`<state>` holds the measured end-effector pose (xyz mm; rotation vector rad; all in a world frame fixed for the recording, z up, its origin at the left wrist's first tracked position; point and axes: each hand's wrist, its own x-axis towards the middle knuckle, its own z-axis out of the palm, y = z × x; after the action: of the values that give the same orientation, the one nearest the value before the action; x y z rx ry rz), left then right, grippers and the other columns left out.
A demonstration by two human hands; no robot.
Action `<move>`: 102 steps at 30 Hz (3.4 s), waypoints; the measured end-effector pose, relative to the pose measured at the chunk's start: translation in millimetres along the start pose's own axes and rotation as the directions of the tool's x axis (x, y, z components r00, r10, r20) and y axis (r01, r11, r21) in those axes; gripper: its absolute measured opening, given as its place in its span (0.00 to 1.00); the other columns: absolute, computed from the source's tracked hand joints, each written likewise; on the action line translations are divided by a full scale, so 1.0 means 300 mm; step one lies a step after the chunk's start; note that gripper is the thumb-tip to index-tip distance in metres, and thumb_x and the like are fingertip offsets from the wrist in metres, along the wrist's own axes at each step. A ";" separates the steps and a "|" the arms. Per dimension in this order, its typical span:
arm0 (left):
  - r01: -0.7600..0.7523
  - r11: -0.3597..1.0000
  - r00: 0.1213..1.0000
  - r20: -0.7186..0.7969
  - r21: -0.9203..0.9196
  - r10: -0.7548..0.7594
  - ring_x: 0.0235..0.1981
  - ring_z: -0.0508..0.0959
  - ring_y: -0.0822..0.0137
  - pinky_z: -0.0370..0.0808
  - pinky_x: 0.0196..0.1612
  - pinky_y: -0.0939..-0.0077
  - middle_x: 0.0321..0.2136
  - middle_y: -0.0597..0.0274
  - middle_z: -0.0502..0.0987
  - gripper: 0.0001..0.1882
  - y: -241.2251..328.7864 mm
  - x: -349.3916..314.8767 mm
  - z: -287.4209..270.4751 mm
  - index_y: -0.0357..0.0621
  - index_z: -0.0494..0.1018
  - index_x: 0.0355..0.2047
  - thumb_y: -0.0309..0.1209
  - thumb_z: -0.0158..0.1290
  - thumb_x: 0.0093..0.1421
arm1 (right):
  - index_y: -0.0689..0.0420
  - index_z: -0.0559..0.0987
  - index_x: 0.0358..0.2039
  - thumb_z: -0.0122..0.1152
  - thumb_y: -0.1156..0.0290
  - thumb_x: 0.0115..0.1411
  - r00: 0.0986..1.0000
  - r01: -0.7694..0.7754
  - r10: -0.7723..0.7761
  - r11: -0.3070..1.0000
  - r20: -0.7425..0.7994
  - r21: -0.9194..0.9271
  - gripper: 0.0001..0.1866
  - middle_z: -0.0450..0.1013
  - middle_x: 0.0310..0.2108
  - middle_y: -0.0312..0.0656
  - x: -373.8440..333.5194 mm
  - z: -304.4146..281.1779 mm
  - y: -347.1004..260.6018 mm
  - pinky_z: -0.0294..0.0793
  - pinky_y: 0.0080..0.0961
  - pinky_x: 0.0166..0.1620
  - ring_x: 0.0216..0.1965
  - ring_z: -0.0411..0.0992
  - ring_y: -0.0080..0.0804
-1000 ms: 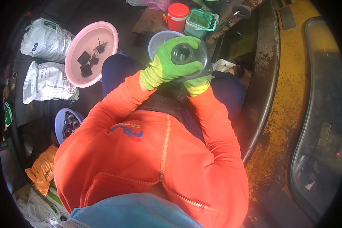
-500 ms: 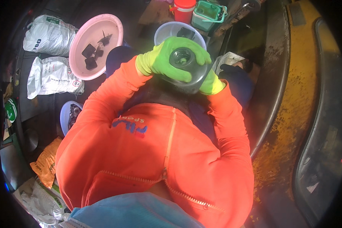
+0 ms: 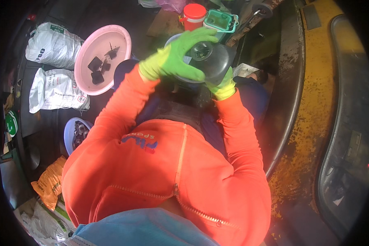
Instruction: The person sits on the floor and repeatedly cleans small black molded parts by hand, rubbing each piece and placing it into a pink basin. The person then removes gloves and opens a plastic bag containing a snack.
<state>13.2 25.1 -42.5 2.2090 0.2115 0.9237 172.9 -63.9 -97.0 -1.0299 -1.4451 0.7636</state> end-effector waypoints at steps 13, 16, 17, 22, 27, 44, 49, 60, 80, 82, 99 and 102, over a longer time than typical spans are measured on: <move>0.013 0.974 0.977 -0.205 -0.228 -0.061 0.50 0.75 0.60 0.72 0.53 0.66 0.49 0.54 0.76 0.24 0.048 -0.061 0.117 0.41 0.73 0.42 0.26 0.68 0.43 | 0.62 0.73 0.48 0.69 0.68 0.47 0.996 0.043 -0.027 0.982 0.086 -0.185 0.27 0.74 0.44 0.42 -0.019 0.007 -0.095 0.75 0.26 0.46 0.43 0.74 0.31; 0.021 0.956 0.996 -0.074 -0.292 -0.045 0.50 0.75 0.59 0.72 0.54 0.65 0.49 0.54 0.76 0.24 0.057 -0.055 0.093 0.41 0.74 0.42 0.27 0.68 0.43 | 0.60 0.73 0.50 0.75 0.69 0.41 0.983 -0.059 0.069 0.996 0.168 -0.064 0.33 0.73 0.46 0.41 -0.030 -0.006 -0.115 0.73 0.27 0.49 0.46 0.73 0.31; 0.032 0.943 0.998 -0.042 -0.333 -0.048 0.50 0.75 0.58 0.72 0.54 0.64 0.49 0.54 0.76 0.24 0.058 -0.054 0.087 0.41 0.74 0.42 0.28 0.68 0.43 | 0.60 0.73 0.50 0.76 0.69 0.40 0.972 -0.144 0.145 0.989 0.186 -0.020 0.35 0.73 0.46 0.41 -0.034 -0.006 -0.115 0.73 0.27 0.50 0.47 0.73 0.31; 0.075 0.896 0.989 0.146 -0.437 -0.012 0.52 0.75 0.57 0.70 0.55 0.63 0.47 0.54 0.78 0.21 0.054 -0.059 0.056 0.41 0.75 0.39 0.29 0.66 0.43 | 0.57 0.69 0.56 0.78 0.64 0.42 0.909 -0.120 0.148 0.988 0.390 -0.096 0.41 0.70 0.52 0.40 -0.069 -0.033 -0.105 0.70 0.31 0.54 0.54 0.69 0.33; 0.152 0.723 0.908 0.383 -0.674 0.166 0.52 0.74 0.52 0.69 0.55 0.58 0.45 0.54 0.79 0.22 0.045 -0.042 0.057 0.41 0.75 0.37 0.28 0.67 0.38 | 0.53 0.65 0.60 0.77 0.55 0.44 0.795 -0.465 0.382 0.882 0.471 0.071 0.44 0.66 0.56 0.39 -0.124 0.010 -0.084 0.67 0.31 0.56 0.57 0.65 0.30; 0.039 0.938 0.926 -0.341 -0.343 -0.163 0.50 0.75 0.62 0.71 0.53 0.68 0.50 0.55 0.75 0.24 0.034 -0.065 0.190 0.42 0.72 0.43 0.26 0.68 0.44 | 0.57 0.68 0.52 0.55 0.69 0.61 0.990 -0.101 0.094 0.993 -0.103 -0.056 0.19 0.70 0.47 0.39 -0.024 0.056 -0.018 0.72 0.25 0.49 0.48 0.71 0.30; -0.067 0.955 0.970 -0.241 -0.290 -0.006 0.47 0.77 0.60 0.73 0.50 0.67 0.45 0.53 0.77 0.22 0.053 -0.056 0.134 0.41 0.73 0.41 0.24 0.67 0.44 | 0.57 0.68 0.55 0.63 0.70 0.54 0.994 -0.035 0.047 0.992 0.097 -0.121 0.27 0.70 0.48 0.42 -0.025 0.022 -0.096 0.72 0.29 0.50 0.50 0.71 0.35; 0.035 0.904 0.992 0.127 -0.426 0.021 0.45 0.77 0.57 0.73 0.50 0.65 0.44 0.55 0.78 0.20 0.057 -0.051 0.057 0.40 0.76 0.37 0.28 0.65 0.42 | 0.54 0.69 0.55 0.70 0.68 0.49 0.927 0.213 -0.103 0.936 0.361 -0.280 0.32 0.70 0.52 0.38 -0.104 -0.029 -0.050 0.69 0.31 0.55 0.54 0.68 0.33; 0.299 0.895 0.803 -0.594 0.330 -0.050 0.40 0.78 0.64 0.76 0.46 0.66 0.38 0.61 0.79 0.16 -0.274 -0.143 0.179 0.45 0.75 0.42 0.35 0.58 0.53 | 0.55 0.74 0.43 0.45 0.51 0.68 0.781 -0.257 0.622 0.248 0.050 0.934 0.20 0.62 0.21 0.31 -0.034 -0.064 -0.001 0.52 0.18 0.19 0.15 0.53 0.19; 0.306 0.952 0.729 -0.645 0.004 -0.231 0.42 0.78 0.63 0.75 0.46 0.64 0.42 0.61 0.78 0.18 -0.297 -0.149 0.206 0.45 0.74 0.45 0.37 0.57 0.55 | 0.56 0.74 0.43 0.45 0.51 0.68 0.799 -0.284 0.601 0.339 0.026 0.897 0.20 0.64 0.22 0.31 -0.040 -0.073 -0.005 0.52 0.18 0.19 0.15 0.55 0.19; 0.081 0.688 0.696 -0.453 -0.721 -0.557 0.43 0.71 0.70 0.70 0.51 0.74 0.47 0.55 0.69 0.29 -0.045 -0.112 0.114 0.35 0.56 0.62 0.27 0.50 0.61 | 0.57 0.73 0.51 0.53 0.66 0.64 0.864 -0.352 0.485 0.391 0.134 0.850 0.17 0.70 0.23 0.30 -0.024 -0.062 -0.064 0.46 0.16 0.15 0.10 0.48 0.13; 0.150 0.039 0.727 0.083 -0.988 -0.682 0.60 0.67 0.58 0.59 0.65 0.57 0.57 0.53 0.68 0.32 -0.051 -0.117 0.127 0.37 0.62 0.61 0.51 0.40 0.68 | 0.55 0.73 0.52 0.51 0.63 0.66 0.856 -0.402 0.446 0.259 0.261 0.878 0.16 0.69 0.22 0.28 -0.030 -0.043 -0.036 0.41 0.16 0.16 0.10 0.45 0.12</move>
<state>15.1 1.0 -90.6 0.5518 0.3520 0.7764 183.5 -77.6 -89.1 -0.4789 -0.4178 1.6989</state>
